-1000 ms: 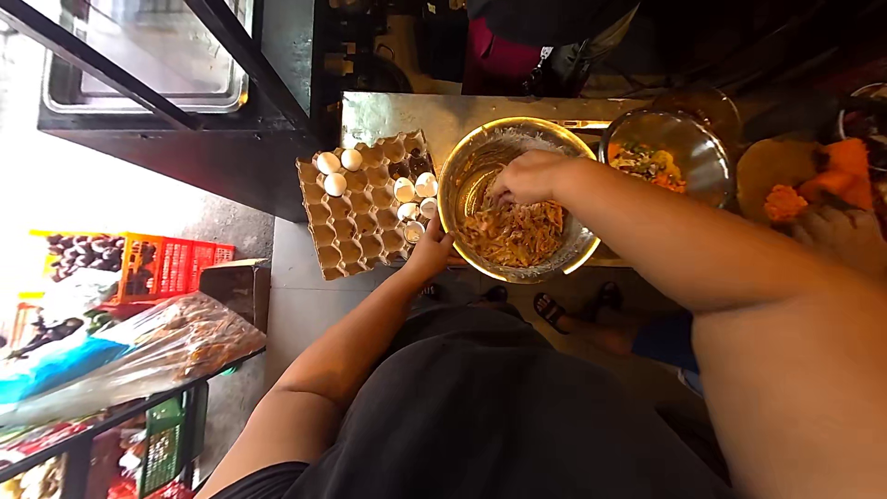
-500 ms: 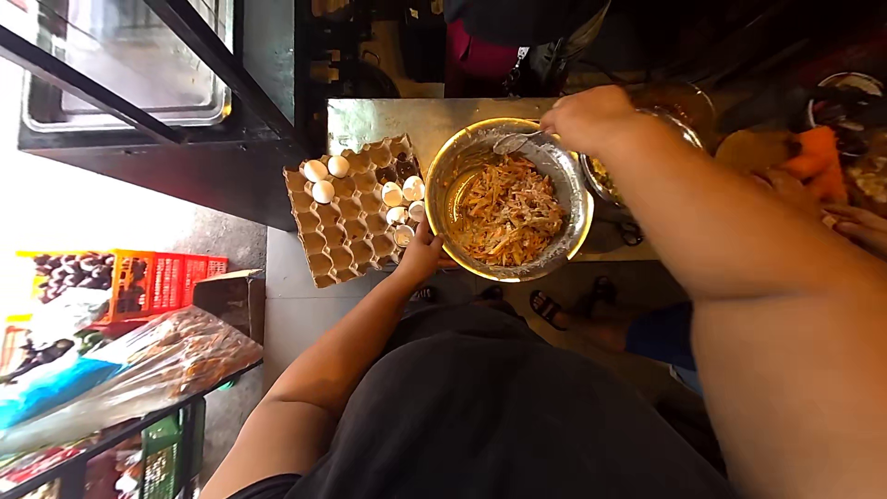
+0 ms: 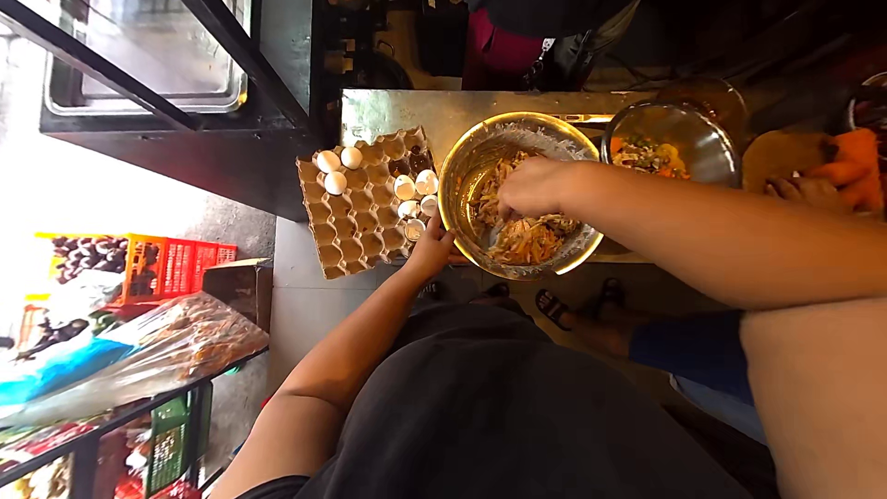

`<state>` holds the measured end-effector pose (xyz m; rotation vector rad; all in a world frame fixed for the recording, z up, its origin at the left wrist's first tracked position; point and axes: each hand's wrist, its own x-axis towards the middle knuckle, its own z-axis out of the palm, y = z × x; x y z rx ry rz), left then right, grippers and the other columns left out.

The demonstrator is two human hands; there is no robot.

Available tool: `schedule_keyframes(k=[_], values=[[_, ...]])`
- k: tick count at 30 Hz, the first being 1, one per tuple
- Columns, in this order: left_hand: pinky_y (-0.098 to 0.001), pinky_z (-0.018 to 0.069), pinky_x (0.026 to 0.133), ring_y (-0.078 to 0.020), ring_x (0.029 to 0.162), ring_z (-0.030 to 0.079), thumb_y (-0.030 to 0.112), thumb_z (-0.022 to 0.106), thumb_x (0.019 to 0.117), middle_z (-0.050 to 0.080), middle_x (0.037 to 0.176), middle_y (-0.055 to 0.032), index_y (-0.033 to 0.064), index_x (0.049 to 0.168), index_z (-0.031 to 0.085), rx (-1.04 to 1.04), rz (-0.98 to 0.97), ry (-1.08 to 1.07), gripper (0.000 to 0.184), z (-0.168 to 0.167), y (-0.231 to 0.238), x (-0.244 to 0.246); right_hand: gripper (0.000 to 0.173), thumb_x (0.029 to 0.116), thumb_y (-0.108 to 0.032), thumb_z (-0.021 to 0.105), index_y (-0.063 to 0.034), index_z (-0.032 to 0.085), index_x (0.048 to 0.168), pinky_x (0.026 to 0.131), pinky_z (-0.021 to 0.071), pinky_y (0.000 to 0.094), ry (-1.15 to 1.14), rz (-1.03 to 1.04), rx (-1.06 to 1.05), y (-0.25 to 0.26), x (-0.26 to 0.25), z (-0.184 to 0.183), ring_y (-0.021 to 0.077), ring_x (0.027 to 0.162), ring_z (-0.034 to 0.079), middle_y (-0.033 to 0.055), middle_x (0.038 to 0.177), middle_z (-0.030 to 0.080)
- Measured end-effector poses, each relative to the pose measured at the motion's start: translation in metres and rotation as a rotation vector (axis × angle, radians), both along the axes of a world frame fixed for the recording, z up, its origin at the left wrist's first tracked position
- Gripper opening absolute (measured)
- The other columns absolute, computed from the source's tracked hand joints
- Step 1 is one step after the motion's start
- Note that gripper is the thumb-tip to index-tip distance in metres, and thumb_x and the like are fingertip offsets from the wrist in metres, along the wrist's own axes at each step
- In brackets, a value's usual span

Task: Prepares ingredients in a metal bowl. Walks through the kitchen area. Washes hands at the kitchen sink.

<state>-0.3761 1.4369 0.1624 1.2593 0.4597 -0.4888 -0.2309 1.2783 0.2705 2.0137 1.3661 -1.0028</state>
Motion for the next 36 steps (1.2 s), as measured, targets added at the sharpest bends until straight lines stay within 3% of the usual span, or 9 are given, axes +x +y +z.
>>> schedule_keyframes(k=[4,8,11,15,18,22,29,32,36], values=[[-0.0426,0.0647,0.075,-0.0257,0.081,0.074,0.011,0.04,0.1111,0.064,0.111,-0.0206,0.0202,0.164,0.003,0.029,-0.014,0.006,0.066,0.002,-0.001,0.001,0.015,0.0998,-0.017,0.069,-0.0207,0.081,0.107,0.101,0.0497,0.0606,-0.014,-0.094,0.177,-0.068,0.016,0.022,0.0334,0.112,0.068,0.0072,0.11,0.074],[-0.0415,0.0648,0.073,-0.0253,0.079,0.074,0.01,0.04,0.1109,0.064,0.109,-0.0204,0.0201,0.164,0.002,0.024,-0.01,0.003,0.066,0.005,-0.002,0.002,0.016,0.0964,-0.008,0.071,-0.0192,0.082,0.101,0.104,0.0464,0.061,-0.181,-0.164,0.498,-0.14,0.029,0.038,0.0347,0.107,0.068,0.0091,0.1,0.074],[-0.0401,0.0647,0.072,-0.0239,0.078,0.074,0.01,0.04,0.1108,0.064,0.107,-0.0195,0.0188,0.164,0.002,0.045,-0.009,0.0,0.066,0.007,-0.002,0.002,0.015,0.0978,-0.009,0.07,-0.0169,0.081,0.105,0.101,0.0458,0.0644,-0.278,-0.318,0.615,-0.168,0.018,0.06,0.0372,0.107,0.067,0.0108,0.102,0.074],[-0.0415,0.0643,0.073,-0.0245,0.079,0.074,0.013,0.04,0.1116,0.065,0.111,-0.0194,0.0251,0.164,0.004,0.064,-0.04,-0.023,0.064,0.005,-0.001,-0.002,0.019,0.1035,-0.018,0.063,-0.0195,0.08,0.111,0.084,0.0525,0.0676,-0.394,-0.546,0.358,-0.163,-0.029,0.081,0.041,0.104,0.069,0.0136,0.112,0.073],[-0.0418,0.0643,0.072,-0.0241,0.077,0.073,0.015,0.04,0.1118,0.065,0.113,-0.0193,0.0287,0.164,0.005,0.069,-0.046,-0.013,0.064,0.005,0.0,-0.005,0.017,0.1002,-0.009,0.063,-0.0121,0.079,0.104,0.076,0.0537,0.0648,-0.428,-0.542,0.2,-0.155,-0.049,0.047,0.0436,0.098,0.069,0.019,0.107,0.072],[-0.0397,0.0636,0.074,-0.0222,0.075,0.073,0.016,0.038,0.1122,0.064,0.117,-0.0194,0.0288,0.164,0.003,0.088,-0.084,0.01,0.064,0.011,0.001,-0.003,0.018,0.0957,0.002,0.061,-0.0057,0.076,0.102,0.078,0.0559,0.0594,-0.384,-0.45,0.18,-0.133,-0.043,-0.006,0.0406,0.097,0.069,0.0182,0.105,0.07],[-0.0408,0.0633,0.075,-0.0225,0.077,0.073,0.017,0.039,0.1121,0.063,0.118,-0.0193,0.0296,0.163,0.003,0.091,-0.057,0.009,0.064,0.01,0.001,-0.001,0.024,0.1075,-0.014,0.053,-0.0121,0.076,0.114,0.081,0.0541,0.0617,-0.492,-0.561,0.449,-0.107,-0.019,0.02,0.0431,0.1,0.069,0.0206,0.109,0.07],[-0.0415,0.0643,0.075,-0.0254,0.079,0.074,0.015,0.039,0.112,0.064,0.117,-0.0209,0.0266,0.164,0.003,0.079,-0.029,0.012,0.064,0.009,0.0,0.001,0.022,0.103,-0.006,0.055,-0.0064,0.074,0.114,0.082,0.0529,0.0638,-0.558,-0.626,0.454,-0.083,-0.004,0.029,0.0463,0.104,0.068,0.0253,0.112,0.069],[-0.0426,0.0652,0.074,-0.0275,0.079,0.075,0.011,0.039,0.1115,0.065,0.112,-0.0221,0.0238,0.164,0.004,0.05,-0.008,-0.001,0.065,0.006,-0.002,0.003,0.04,0.093,0.008,0.06,-0.004,0.067,0.13,0.086,0.0529,0.0657,-0.537,-0.695,0.381,-0.059,0.022,-0.01,0.0499,0.114,0.062,0.0283,0.129,0.061]])
